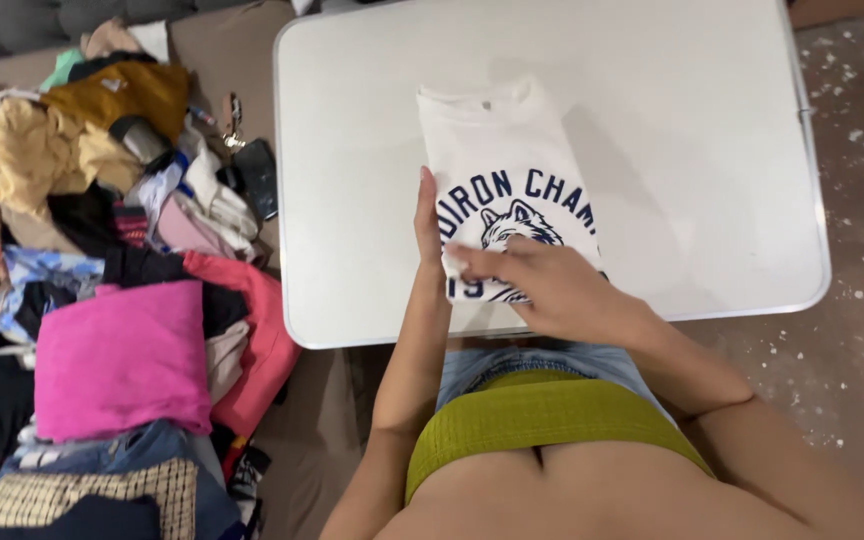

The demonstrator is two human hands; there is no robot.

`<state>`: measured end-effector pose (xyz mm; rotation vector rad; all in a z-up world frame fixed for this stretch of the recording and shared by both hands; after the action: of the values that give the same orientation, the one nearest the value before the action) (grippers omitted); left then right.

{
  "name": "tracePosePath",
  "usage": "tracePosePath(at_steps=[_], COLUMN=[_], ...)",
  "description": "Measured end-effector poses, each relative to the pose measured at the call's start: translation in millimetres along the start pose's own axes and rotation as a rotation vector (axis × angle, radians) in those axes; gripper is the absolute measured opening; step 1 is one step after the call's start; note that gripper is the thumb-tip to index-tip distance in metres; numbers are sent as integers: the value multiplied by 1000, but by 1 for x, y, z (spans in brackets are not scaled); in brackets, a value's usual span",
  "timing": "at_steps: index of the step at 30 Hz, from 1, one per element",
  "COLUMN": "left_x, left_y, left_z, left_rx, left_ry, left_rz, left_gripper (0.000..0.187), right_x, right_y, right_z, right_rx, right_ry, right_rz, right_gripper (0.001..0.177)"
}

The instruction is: The person is folding various items of clothing including t-shirts and a polo shirt on a white table.

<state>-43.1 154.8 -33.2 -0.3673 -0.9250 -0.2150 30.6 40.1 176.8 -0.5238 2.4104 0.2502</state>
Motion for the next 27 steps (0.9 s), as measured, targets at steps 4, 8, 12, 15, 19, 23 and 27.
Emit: tracePosePath(at_steps=[4, 8, 12, 15, 19, 23, 27], left_x=[-5, -58, -37, -16, 5, 15, 18], left_y=[18, 11, -13, -30, -44, -51, -54], left_z=[-1, -14, -2, 6, 0, 2, 5], left_rx=[17, -25, 78, 303, 424, 507, 494], left_ry=[403, 619, 734, 1059, 1440, 1515, 1565], left_rz=[56, 184, 168, 78, 83, 81, 120], left_gripper=[64, 64, 68, 61, 45, 45, 45], right_x=[50, 86, 79, 49, 15, 28, 39], right_y=[-26, -49, -51, -42, -43, -34, -34], right_z=[38, 61, 118, 153, 181, 212, 243], right_rx=[274, 122, 300, 309, 531, 614, 607], right_ry=[-274, -31, 105, -34, -122, -289, -146], right_rz=[-393, -498, -291, 79, 430, 475, 598], right_gripper=[72, 68, 55, 50, 45, 66, 87])
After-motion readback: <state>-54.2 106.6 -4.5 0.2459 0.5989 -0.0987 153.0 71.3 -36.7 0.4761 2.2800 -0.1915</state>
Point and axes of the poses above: each hand's wrist, its own y-axis towards the middle knuckle, its own x-axis out of the palm, z = x × y, the point moved 10 cm from there along y, towards the middle knuckle, and after that the axes turned 2 degrees about x, right-handed, at the moved point
